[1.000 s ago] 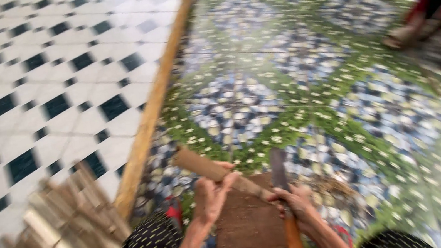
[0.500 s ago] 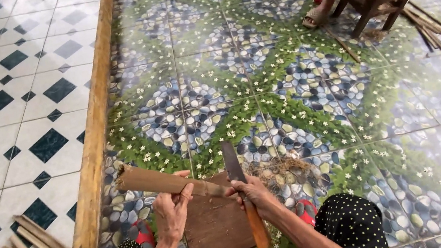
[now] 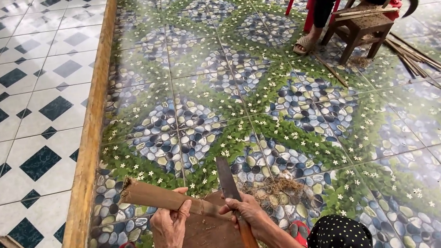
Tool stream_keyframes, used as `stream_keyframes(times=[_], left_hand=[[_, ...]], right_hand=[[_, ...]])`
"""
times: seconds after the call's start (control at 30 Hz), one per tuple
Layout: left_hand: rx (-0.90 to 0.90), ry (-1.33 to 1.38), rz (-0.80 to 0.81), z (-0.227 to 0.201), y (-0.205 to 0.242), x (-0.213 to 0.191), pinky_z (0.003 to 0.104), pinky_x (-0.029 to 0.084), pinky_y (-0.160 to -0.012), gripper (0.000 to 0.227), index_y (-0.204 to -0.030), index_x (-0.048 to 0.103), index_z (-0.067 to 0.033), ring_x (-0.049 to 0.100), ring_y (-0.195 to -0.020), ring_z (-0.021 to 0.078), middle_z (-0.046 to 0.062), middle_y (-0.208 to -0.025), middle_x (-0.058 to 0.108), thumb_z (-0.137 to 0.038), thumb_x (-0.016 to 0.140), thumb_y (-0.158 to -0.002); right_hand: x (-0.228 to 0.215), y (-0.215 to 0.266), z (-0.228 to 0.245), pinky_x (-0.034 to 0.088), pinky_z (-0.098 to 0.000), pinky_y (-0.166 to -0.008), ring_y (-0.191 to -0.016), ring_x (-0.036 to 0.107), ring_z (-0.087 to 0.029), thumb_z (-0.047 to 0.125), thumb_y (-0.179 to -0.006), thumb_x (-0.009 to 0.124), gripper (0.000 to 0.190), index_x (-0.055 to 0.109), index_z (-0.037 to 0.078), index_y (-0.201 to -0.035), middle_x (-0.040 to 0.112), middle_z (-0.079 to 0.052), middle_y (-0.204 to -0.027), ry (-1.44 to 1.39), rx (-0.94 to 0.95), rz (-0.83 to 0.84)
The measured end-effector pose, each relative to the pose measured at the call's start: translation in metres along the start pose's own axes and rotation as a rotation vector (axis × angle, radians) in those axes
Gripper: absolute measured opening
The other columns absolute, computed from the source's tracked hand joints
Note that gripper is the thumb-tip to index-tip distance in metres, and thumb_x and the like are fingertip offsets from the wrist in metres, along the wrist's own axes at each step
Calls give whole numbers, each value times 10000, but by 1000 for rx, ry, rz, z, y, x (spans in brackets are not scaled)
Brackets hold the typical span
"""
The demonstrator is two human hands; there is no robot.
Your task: Shaving and shaping bamboo strips using a large knife over a wooden block on the floor.
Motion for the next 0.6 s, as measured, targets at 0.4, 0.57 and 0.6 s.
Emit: stream_keyframes(times=[0.4,0.57,0.6], left_hand=[[-14,0,-11,-4,2,1,269,601,-525,270,-1176,759,-248,719,-604,123,-20,-759,741,-307,699,-920],[56,44,2,-13,2,3,272,564,-549,271,-1186,754,-188,622,-608,116,-12,-790,700,-252,710,-926],[89,24,-6,-17,1,2,265,452,-495,263,-1182,771,-190,465,-524,84,-51,-664,605,-250,720,-930]], right_hand=[[14,26,16,469,-222,-393,-484,550,-92,154,-1018,647,270,524,30,-1224,770,-129,-901,31,0,-15],[14,25,13,468,-234,-384,-484,545,-101,133,-1020,633,271,520,20,-1238,767,-142,-888,24,-3,-12],[18,26,15,458,-243,-390,-485,528,-104,117,-1023,620,228,523,24,-1208,763,-151,-878,32,-4,-11]])
Point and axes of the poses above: each hand's wrist, its own y-axis away from the middle knuckle, its own x-axis out of the palm, z = x × y, the point moved 5 cm from there along -y, towards the middle knuckle
